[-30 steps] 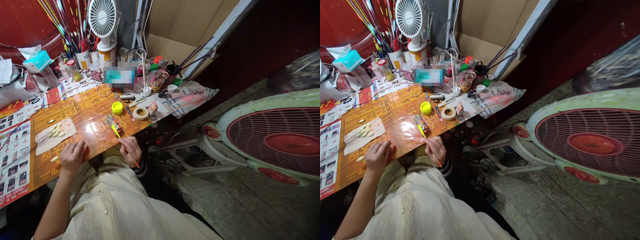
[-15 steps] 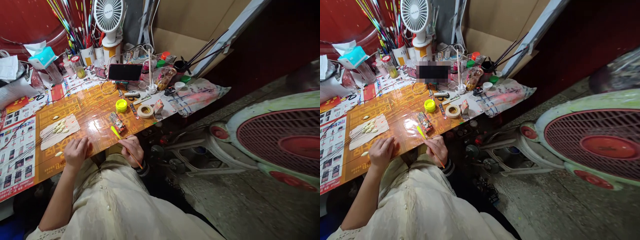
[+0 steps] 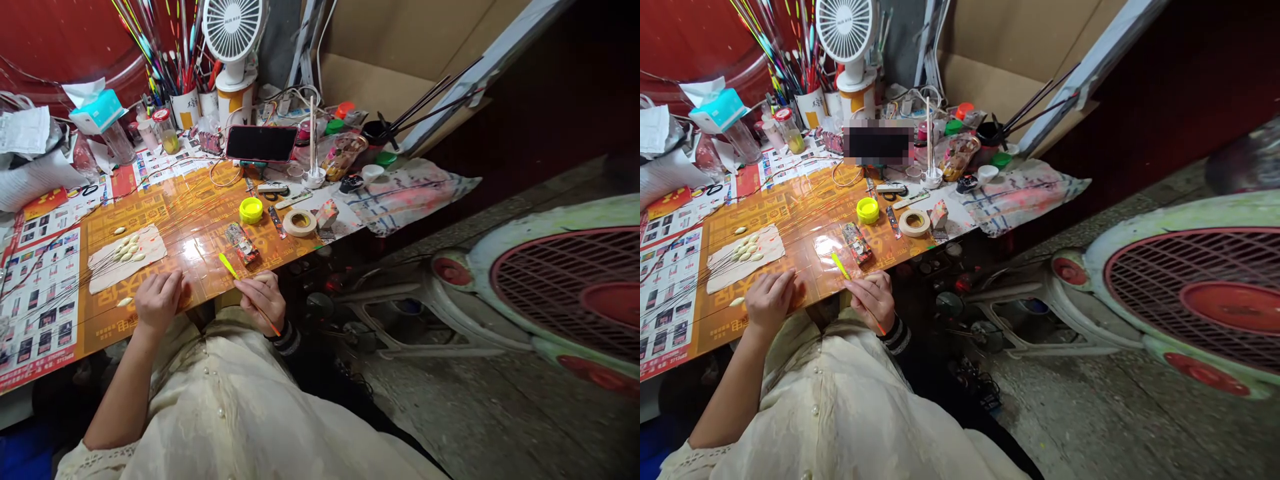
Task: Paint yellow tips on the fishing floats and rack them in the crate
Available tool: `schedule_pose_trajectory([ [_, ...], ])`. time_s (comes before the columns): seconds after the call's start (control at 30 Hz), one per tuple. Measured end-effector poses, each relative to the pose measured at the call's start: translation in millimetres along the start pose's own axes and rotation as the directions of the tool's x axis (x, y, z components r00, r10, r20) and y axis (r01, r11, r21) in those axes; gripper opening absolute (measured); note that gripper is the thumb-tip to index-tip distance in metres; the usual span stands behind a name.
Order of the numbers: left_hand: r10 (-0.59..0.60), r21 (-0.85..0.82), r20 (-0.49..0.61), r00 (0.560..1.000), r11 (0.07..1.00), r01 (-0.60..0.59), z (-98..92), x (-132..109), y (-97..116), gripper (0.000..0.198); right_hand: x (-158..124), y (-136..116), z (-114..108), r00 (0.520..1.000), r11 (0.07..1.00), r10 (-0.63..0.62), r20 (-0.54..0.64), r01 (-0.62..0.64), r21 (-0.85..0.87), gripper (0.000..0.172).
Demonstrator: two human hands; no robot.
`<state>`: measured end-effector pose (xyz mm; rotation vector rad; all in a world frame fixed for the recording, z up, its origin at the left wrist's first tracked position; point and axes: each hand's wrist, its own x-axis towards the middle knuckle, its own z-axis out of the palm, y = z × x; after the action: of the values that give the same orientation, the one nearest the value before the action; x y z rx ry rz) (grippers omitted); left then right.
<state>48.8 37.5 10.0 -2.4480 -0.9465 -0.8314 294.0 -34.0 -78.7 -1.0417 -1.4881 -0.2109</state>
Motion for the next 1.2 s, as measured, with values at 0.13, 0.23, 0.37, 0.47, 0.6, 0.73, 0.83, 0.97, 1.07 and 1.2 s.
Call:
schedule_pose_trajectory([
  [0.13, 0.01, 0.007, -0.006, 1.0, 1.0, -0.01, 0.1, -0.4, -0.1, 0.023, 0.1, -0.1, 0.3, 1.0, 1.0, -0.008, -0.029, 0.009, 0.015, 0.042],
  [0.23, 0.014, 0.009, -0.015, 1.0, 1.0, -0.014, -0.2, 0.0, 0.2, 0.024, 1.0, -0.8, -0.3, 1.0, 1.0, 0.001, -0.031, 0.0, 0.025, 0.043],
  [0.37, 0.014, 0.006, -0.019, 1.0, 1.0, -0.014, -0.4, 0.7, 0.8, 0.025, 3.0, -2.4, -1.7, 0.999, 1.0, -0.011, -0.043, 0.012, 0.024, 0.044],
  [0.47, 0.002, -0.012, -0.017, 1.0, 1.0, -0.002, -0.2, 1.1, 1.2, 0.024, 4.6, -4.2, -3.3, 0.998, 0.999, -0.032, -0.062, 0.032, 0.011, 0.043],
  [0.6, 0.002, 0.006, -0.006, 1.0, 1.0, -0.002, -0.1, 1.4, 2.4, 0.019, 4.6, -8.0, -4.6, 0.998, 0.999, -0.039, -0.058, 0.04, 0.017, 0.04],
  [0.73, 0.01, 0.047, 0.008, 1.0, 0.999, -0.011, -0.5, 1.1, 4.2, 0.018, 2.8, -13.7, -2.3, 0.998, 0.997, -0.057, -0.022, 0.058, 0.041, 0.037],
  [0.83, 0.013, 0.051, 0.001, 1.0, 0.999, -0.013, -0.5, 0.5, 4.8, 0.017, 2.2, -17.9, 0.3, 0.998, 0.997, -0.065, 0.007, 0.065, 0.05, 0.038],
  [0.97, 0.001, 0.045, 0.007, 1.0, 0.999, -0.002, -0.5, -0.1, 4.8, 0.017, 2.4, -21.3, 2.8, 0.998, 0.998, -0.054, 0.034, 0.053, 0.029, 0.036],
  [1.07, 0.021, 0.052, -0.011, 1.0, 0.998, -0.021, -0.9, 0.6, 5.2, 0.016, 1.9, -21.9, 4.2, 0.998, 0.997, -0.049, 0.04, 0.047, 0.053, 0.04],
  [1.2, 0.054, 0.066, -0.048, 0.997, 0.997, -0.051, -2.1, 2.7, 6.3, 0.016, -0.3, -21.7, 5.1, 0.995, 1.0, -0.028, 0.094, 0.028, 0.008, 0.037],
])
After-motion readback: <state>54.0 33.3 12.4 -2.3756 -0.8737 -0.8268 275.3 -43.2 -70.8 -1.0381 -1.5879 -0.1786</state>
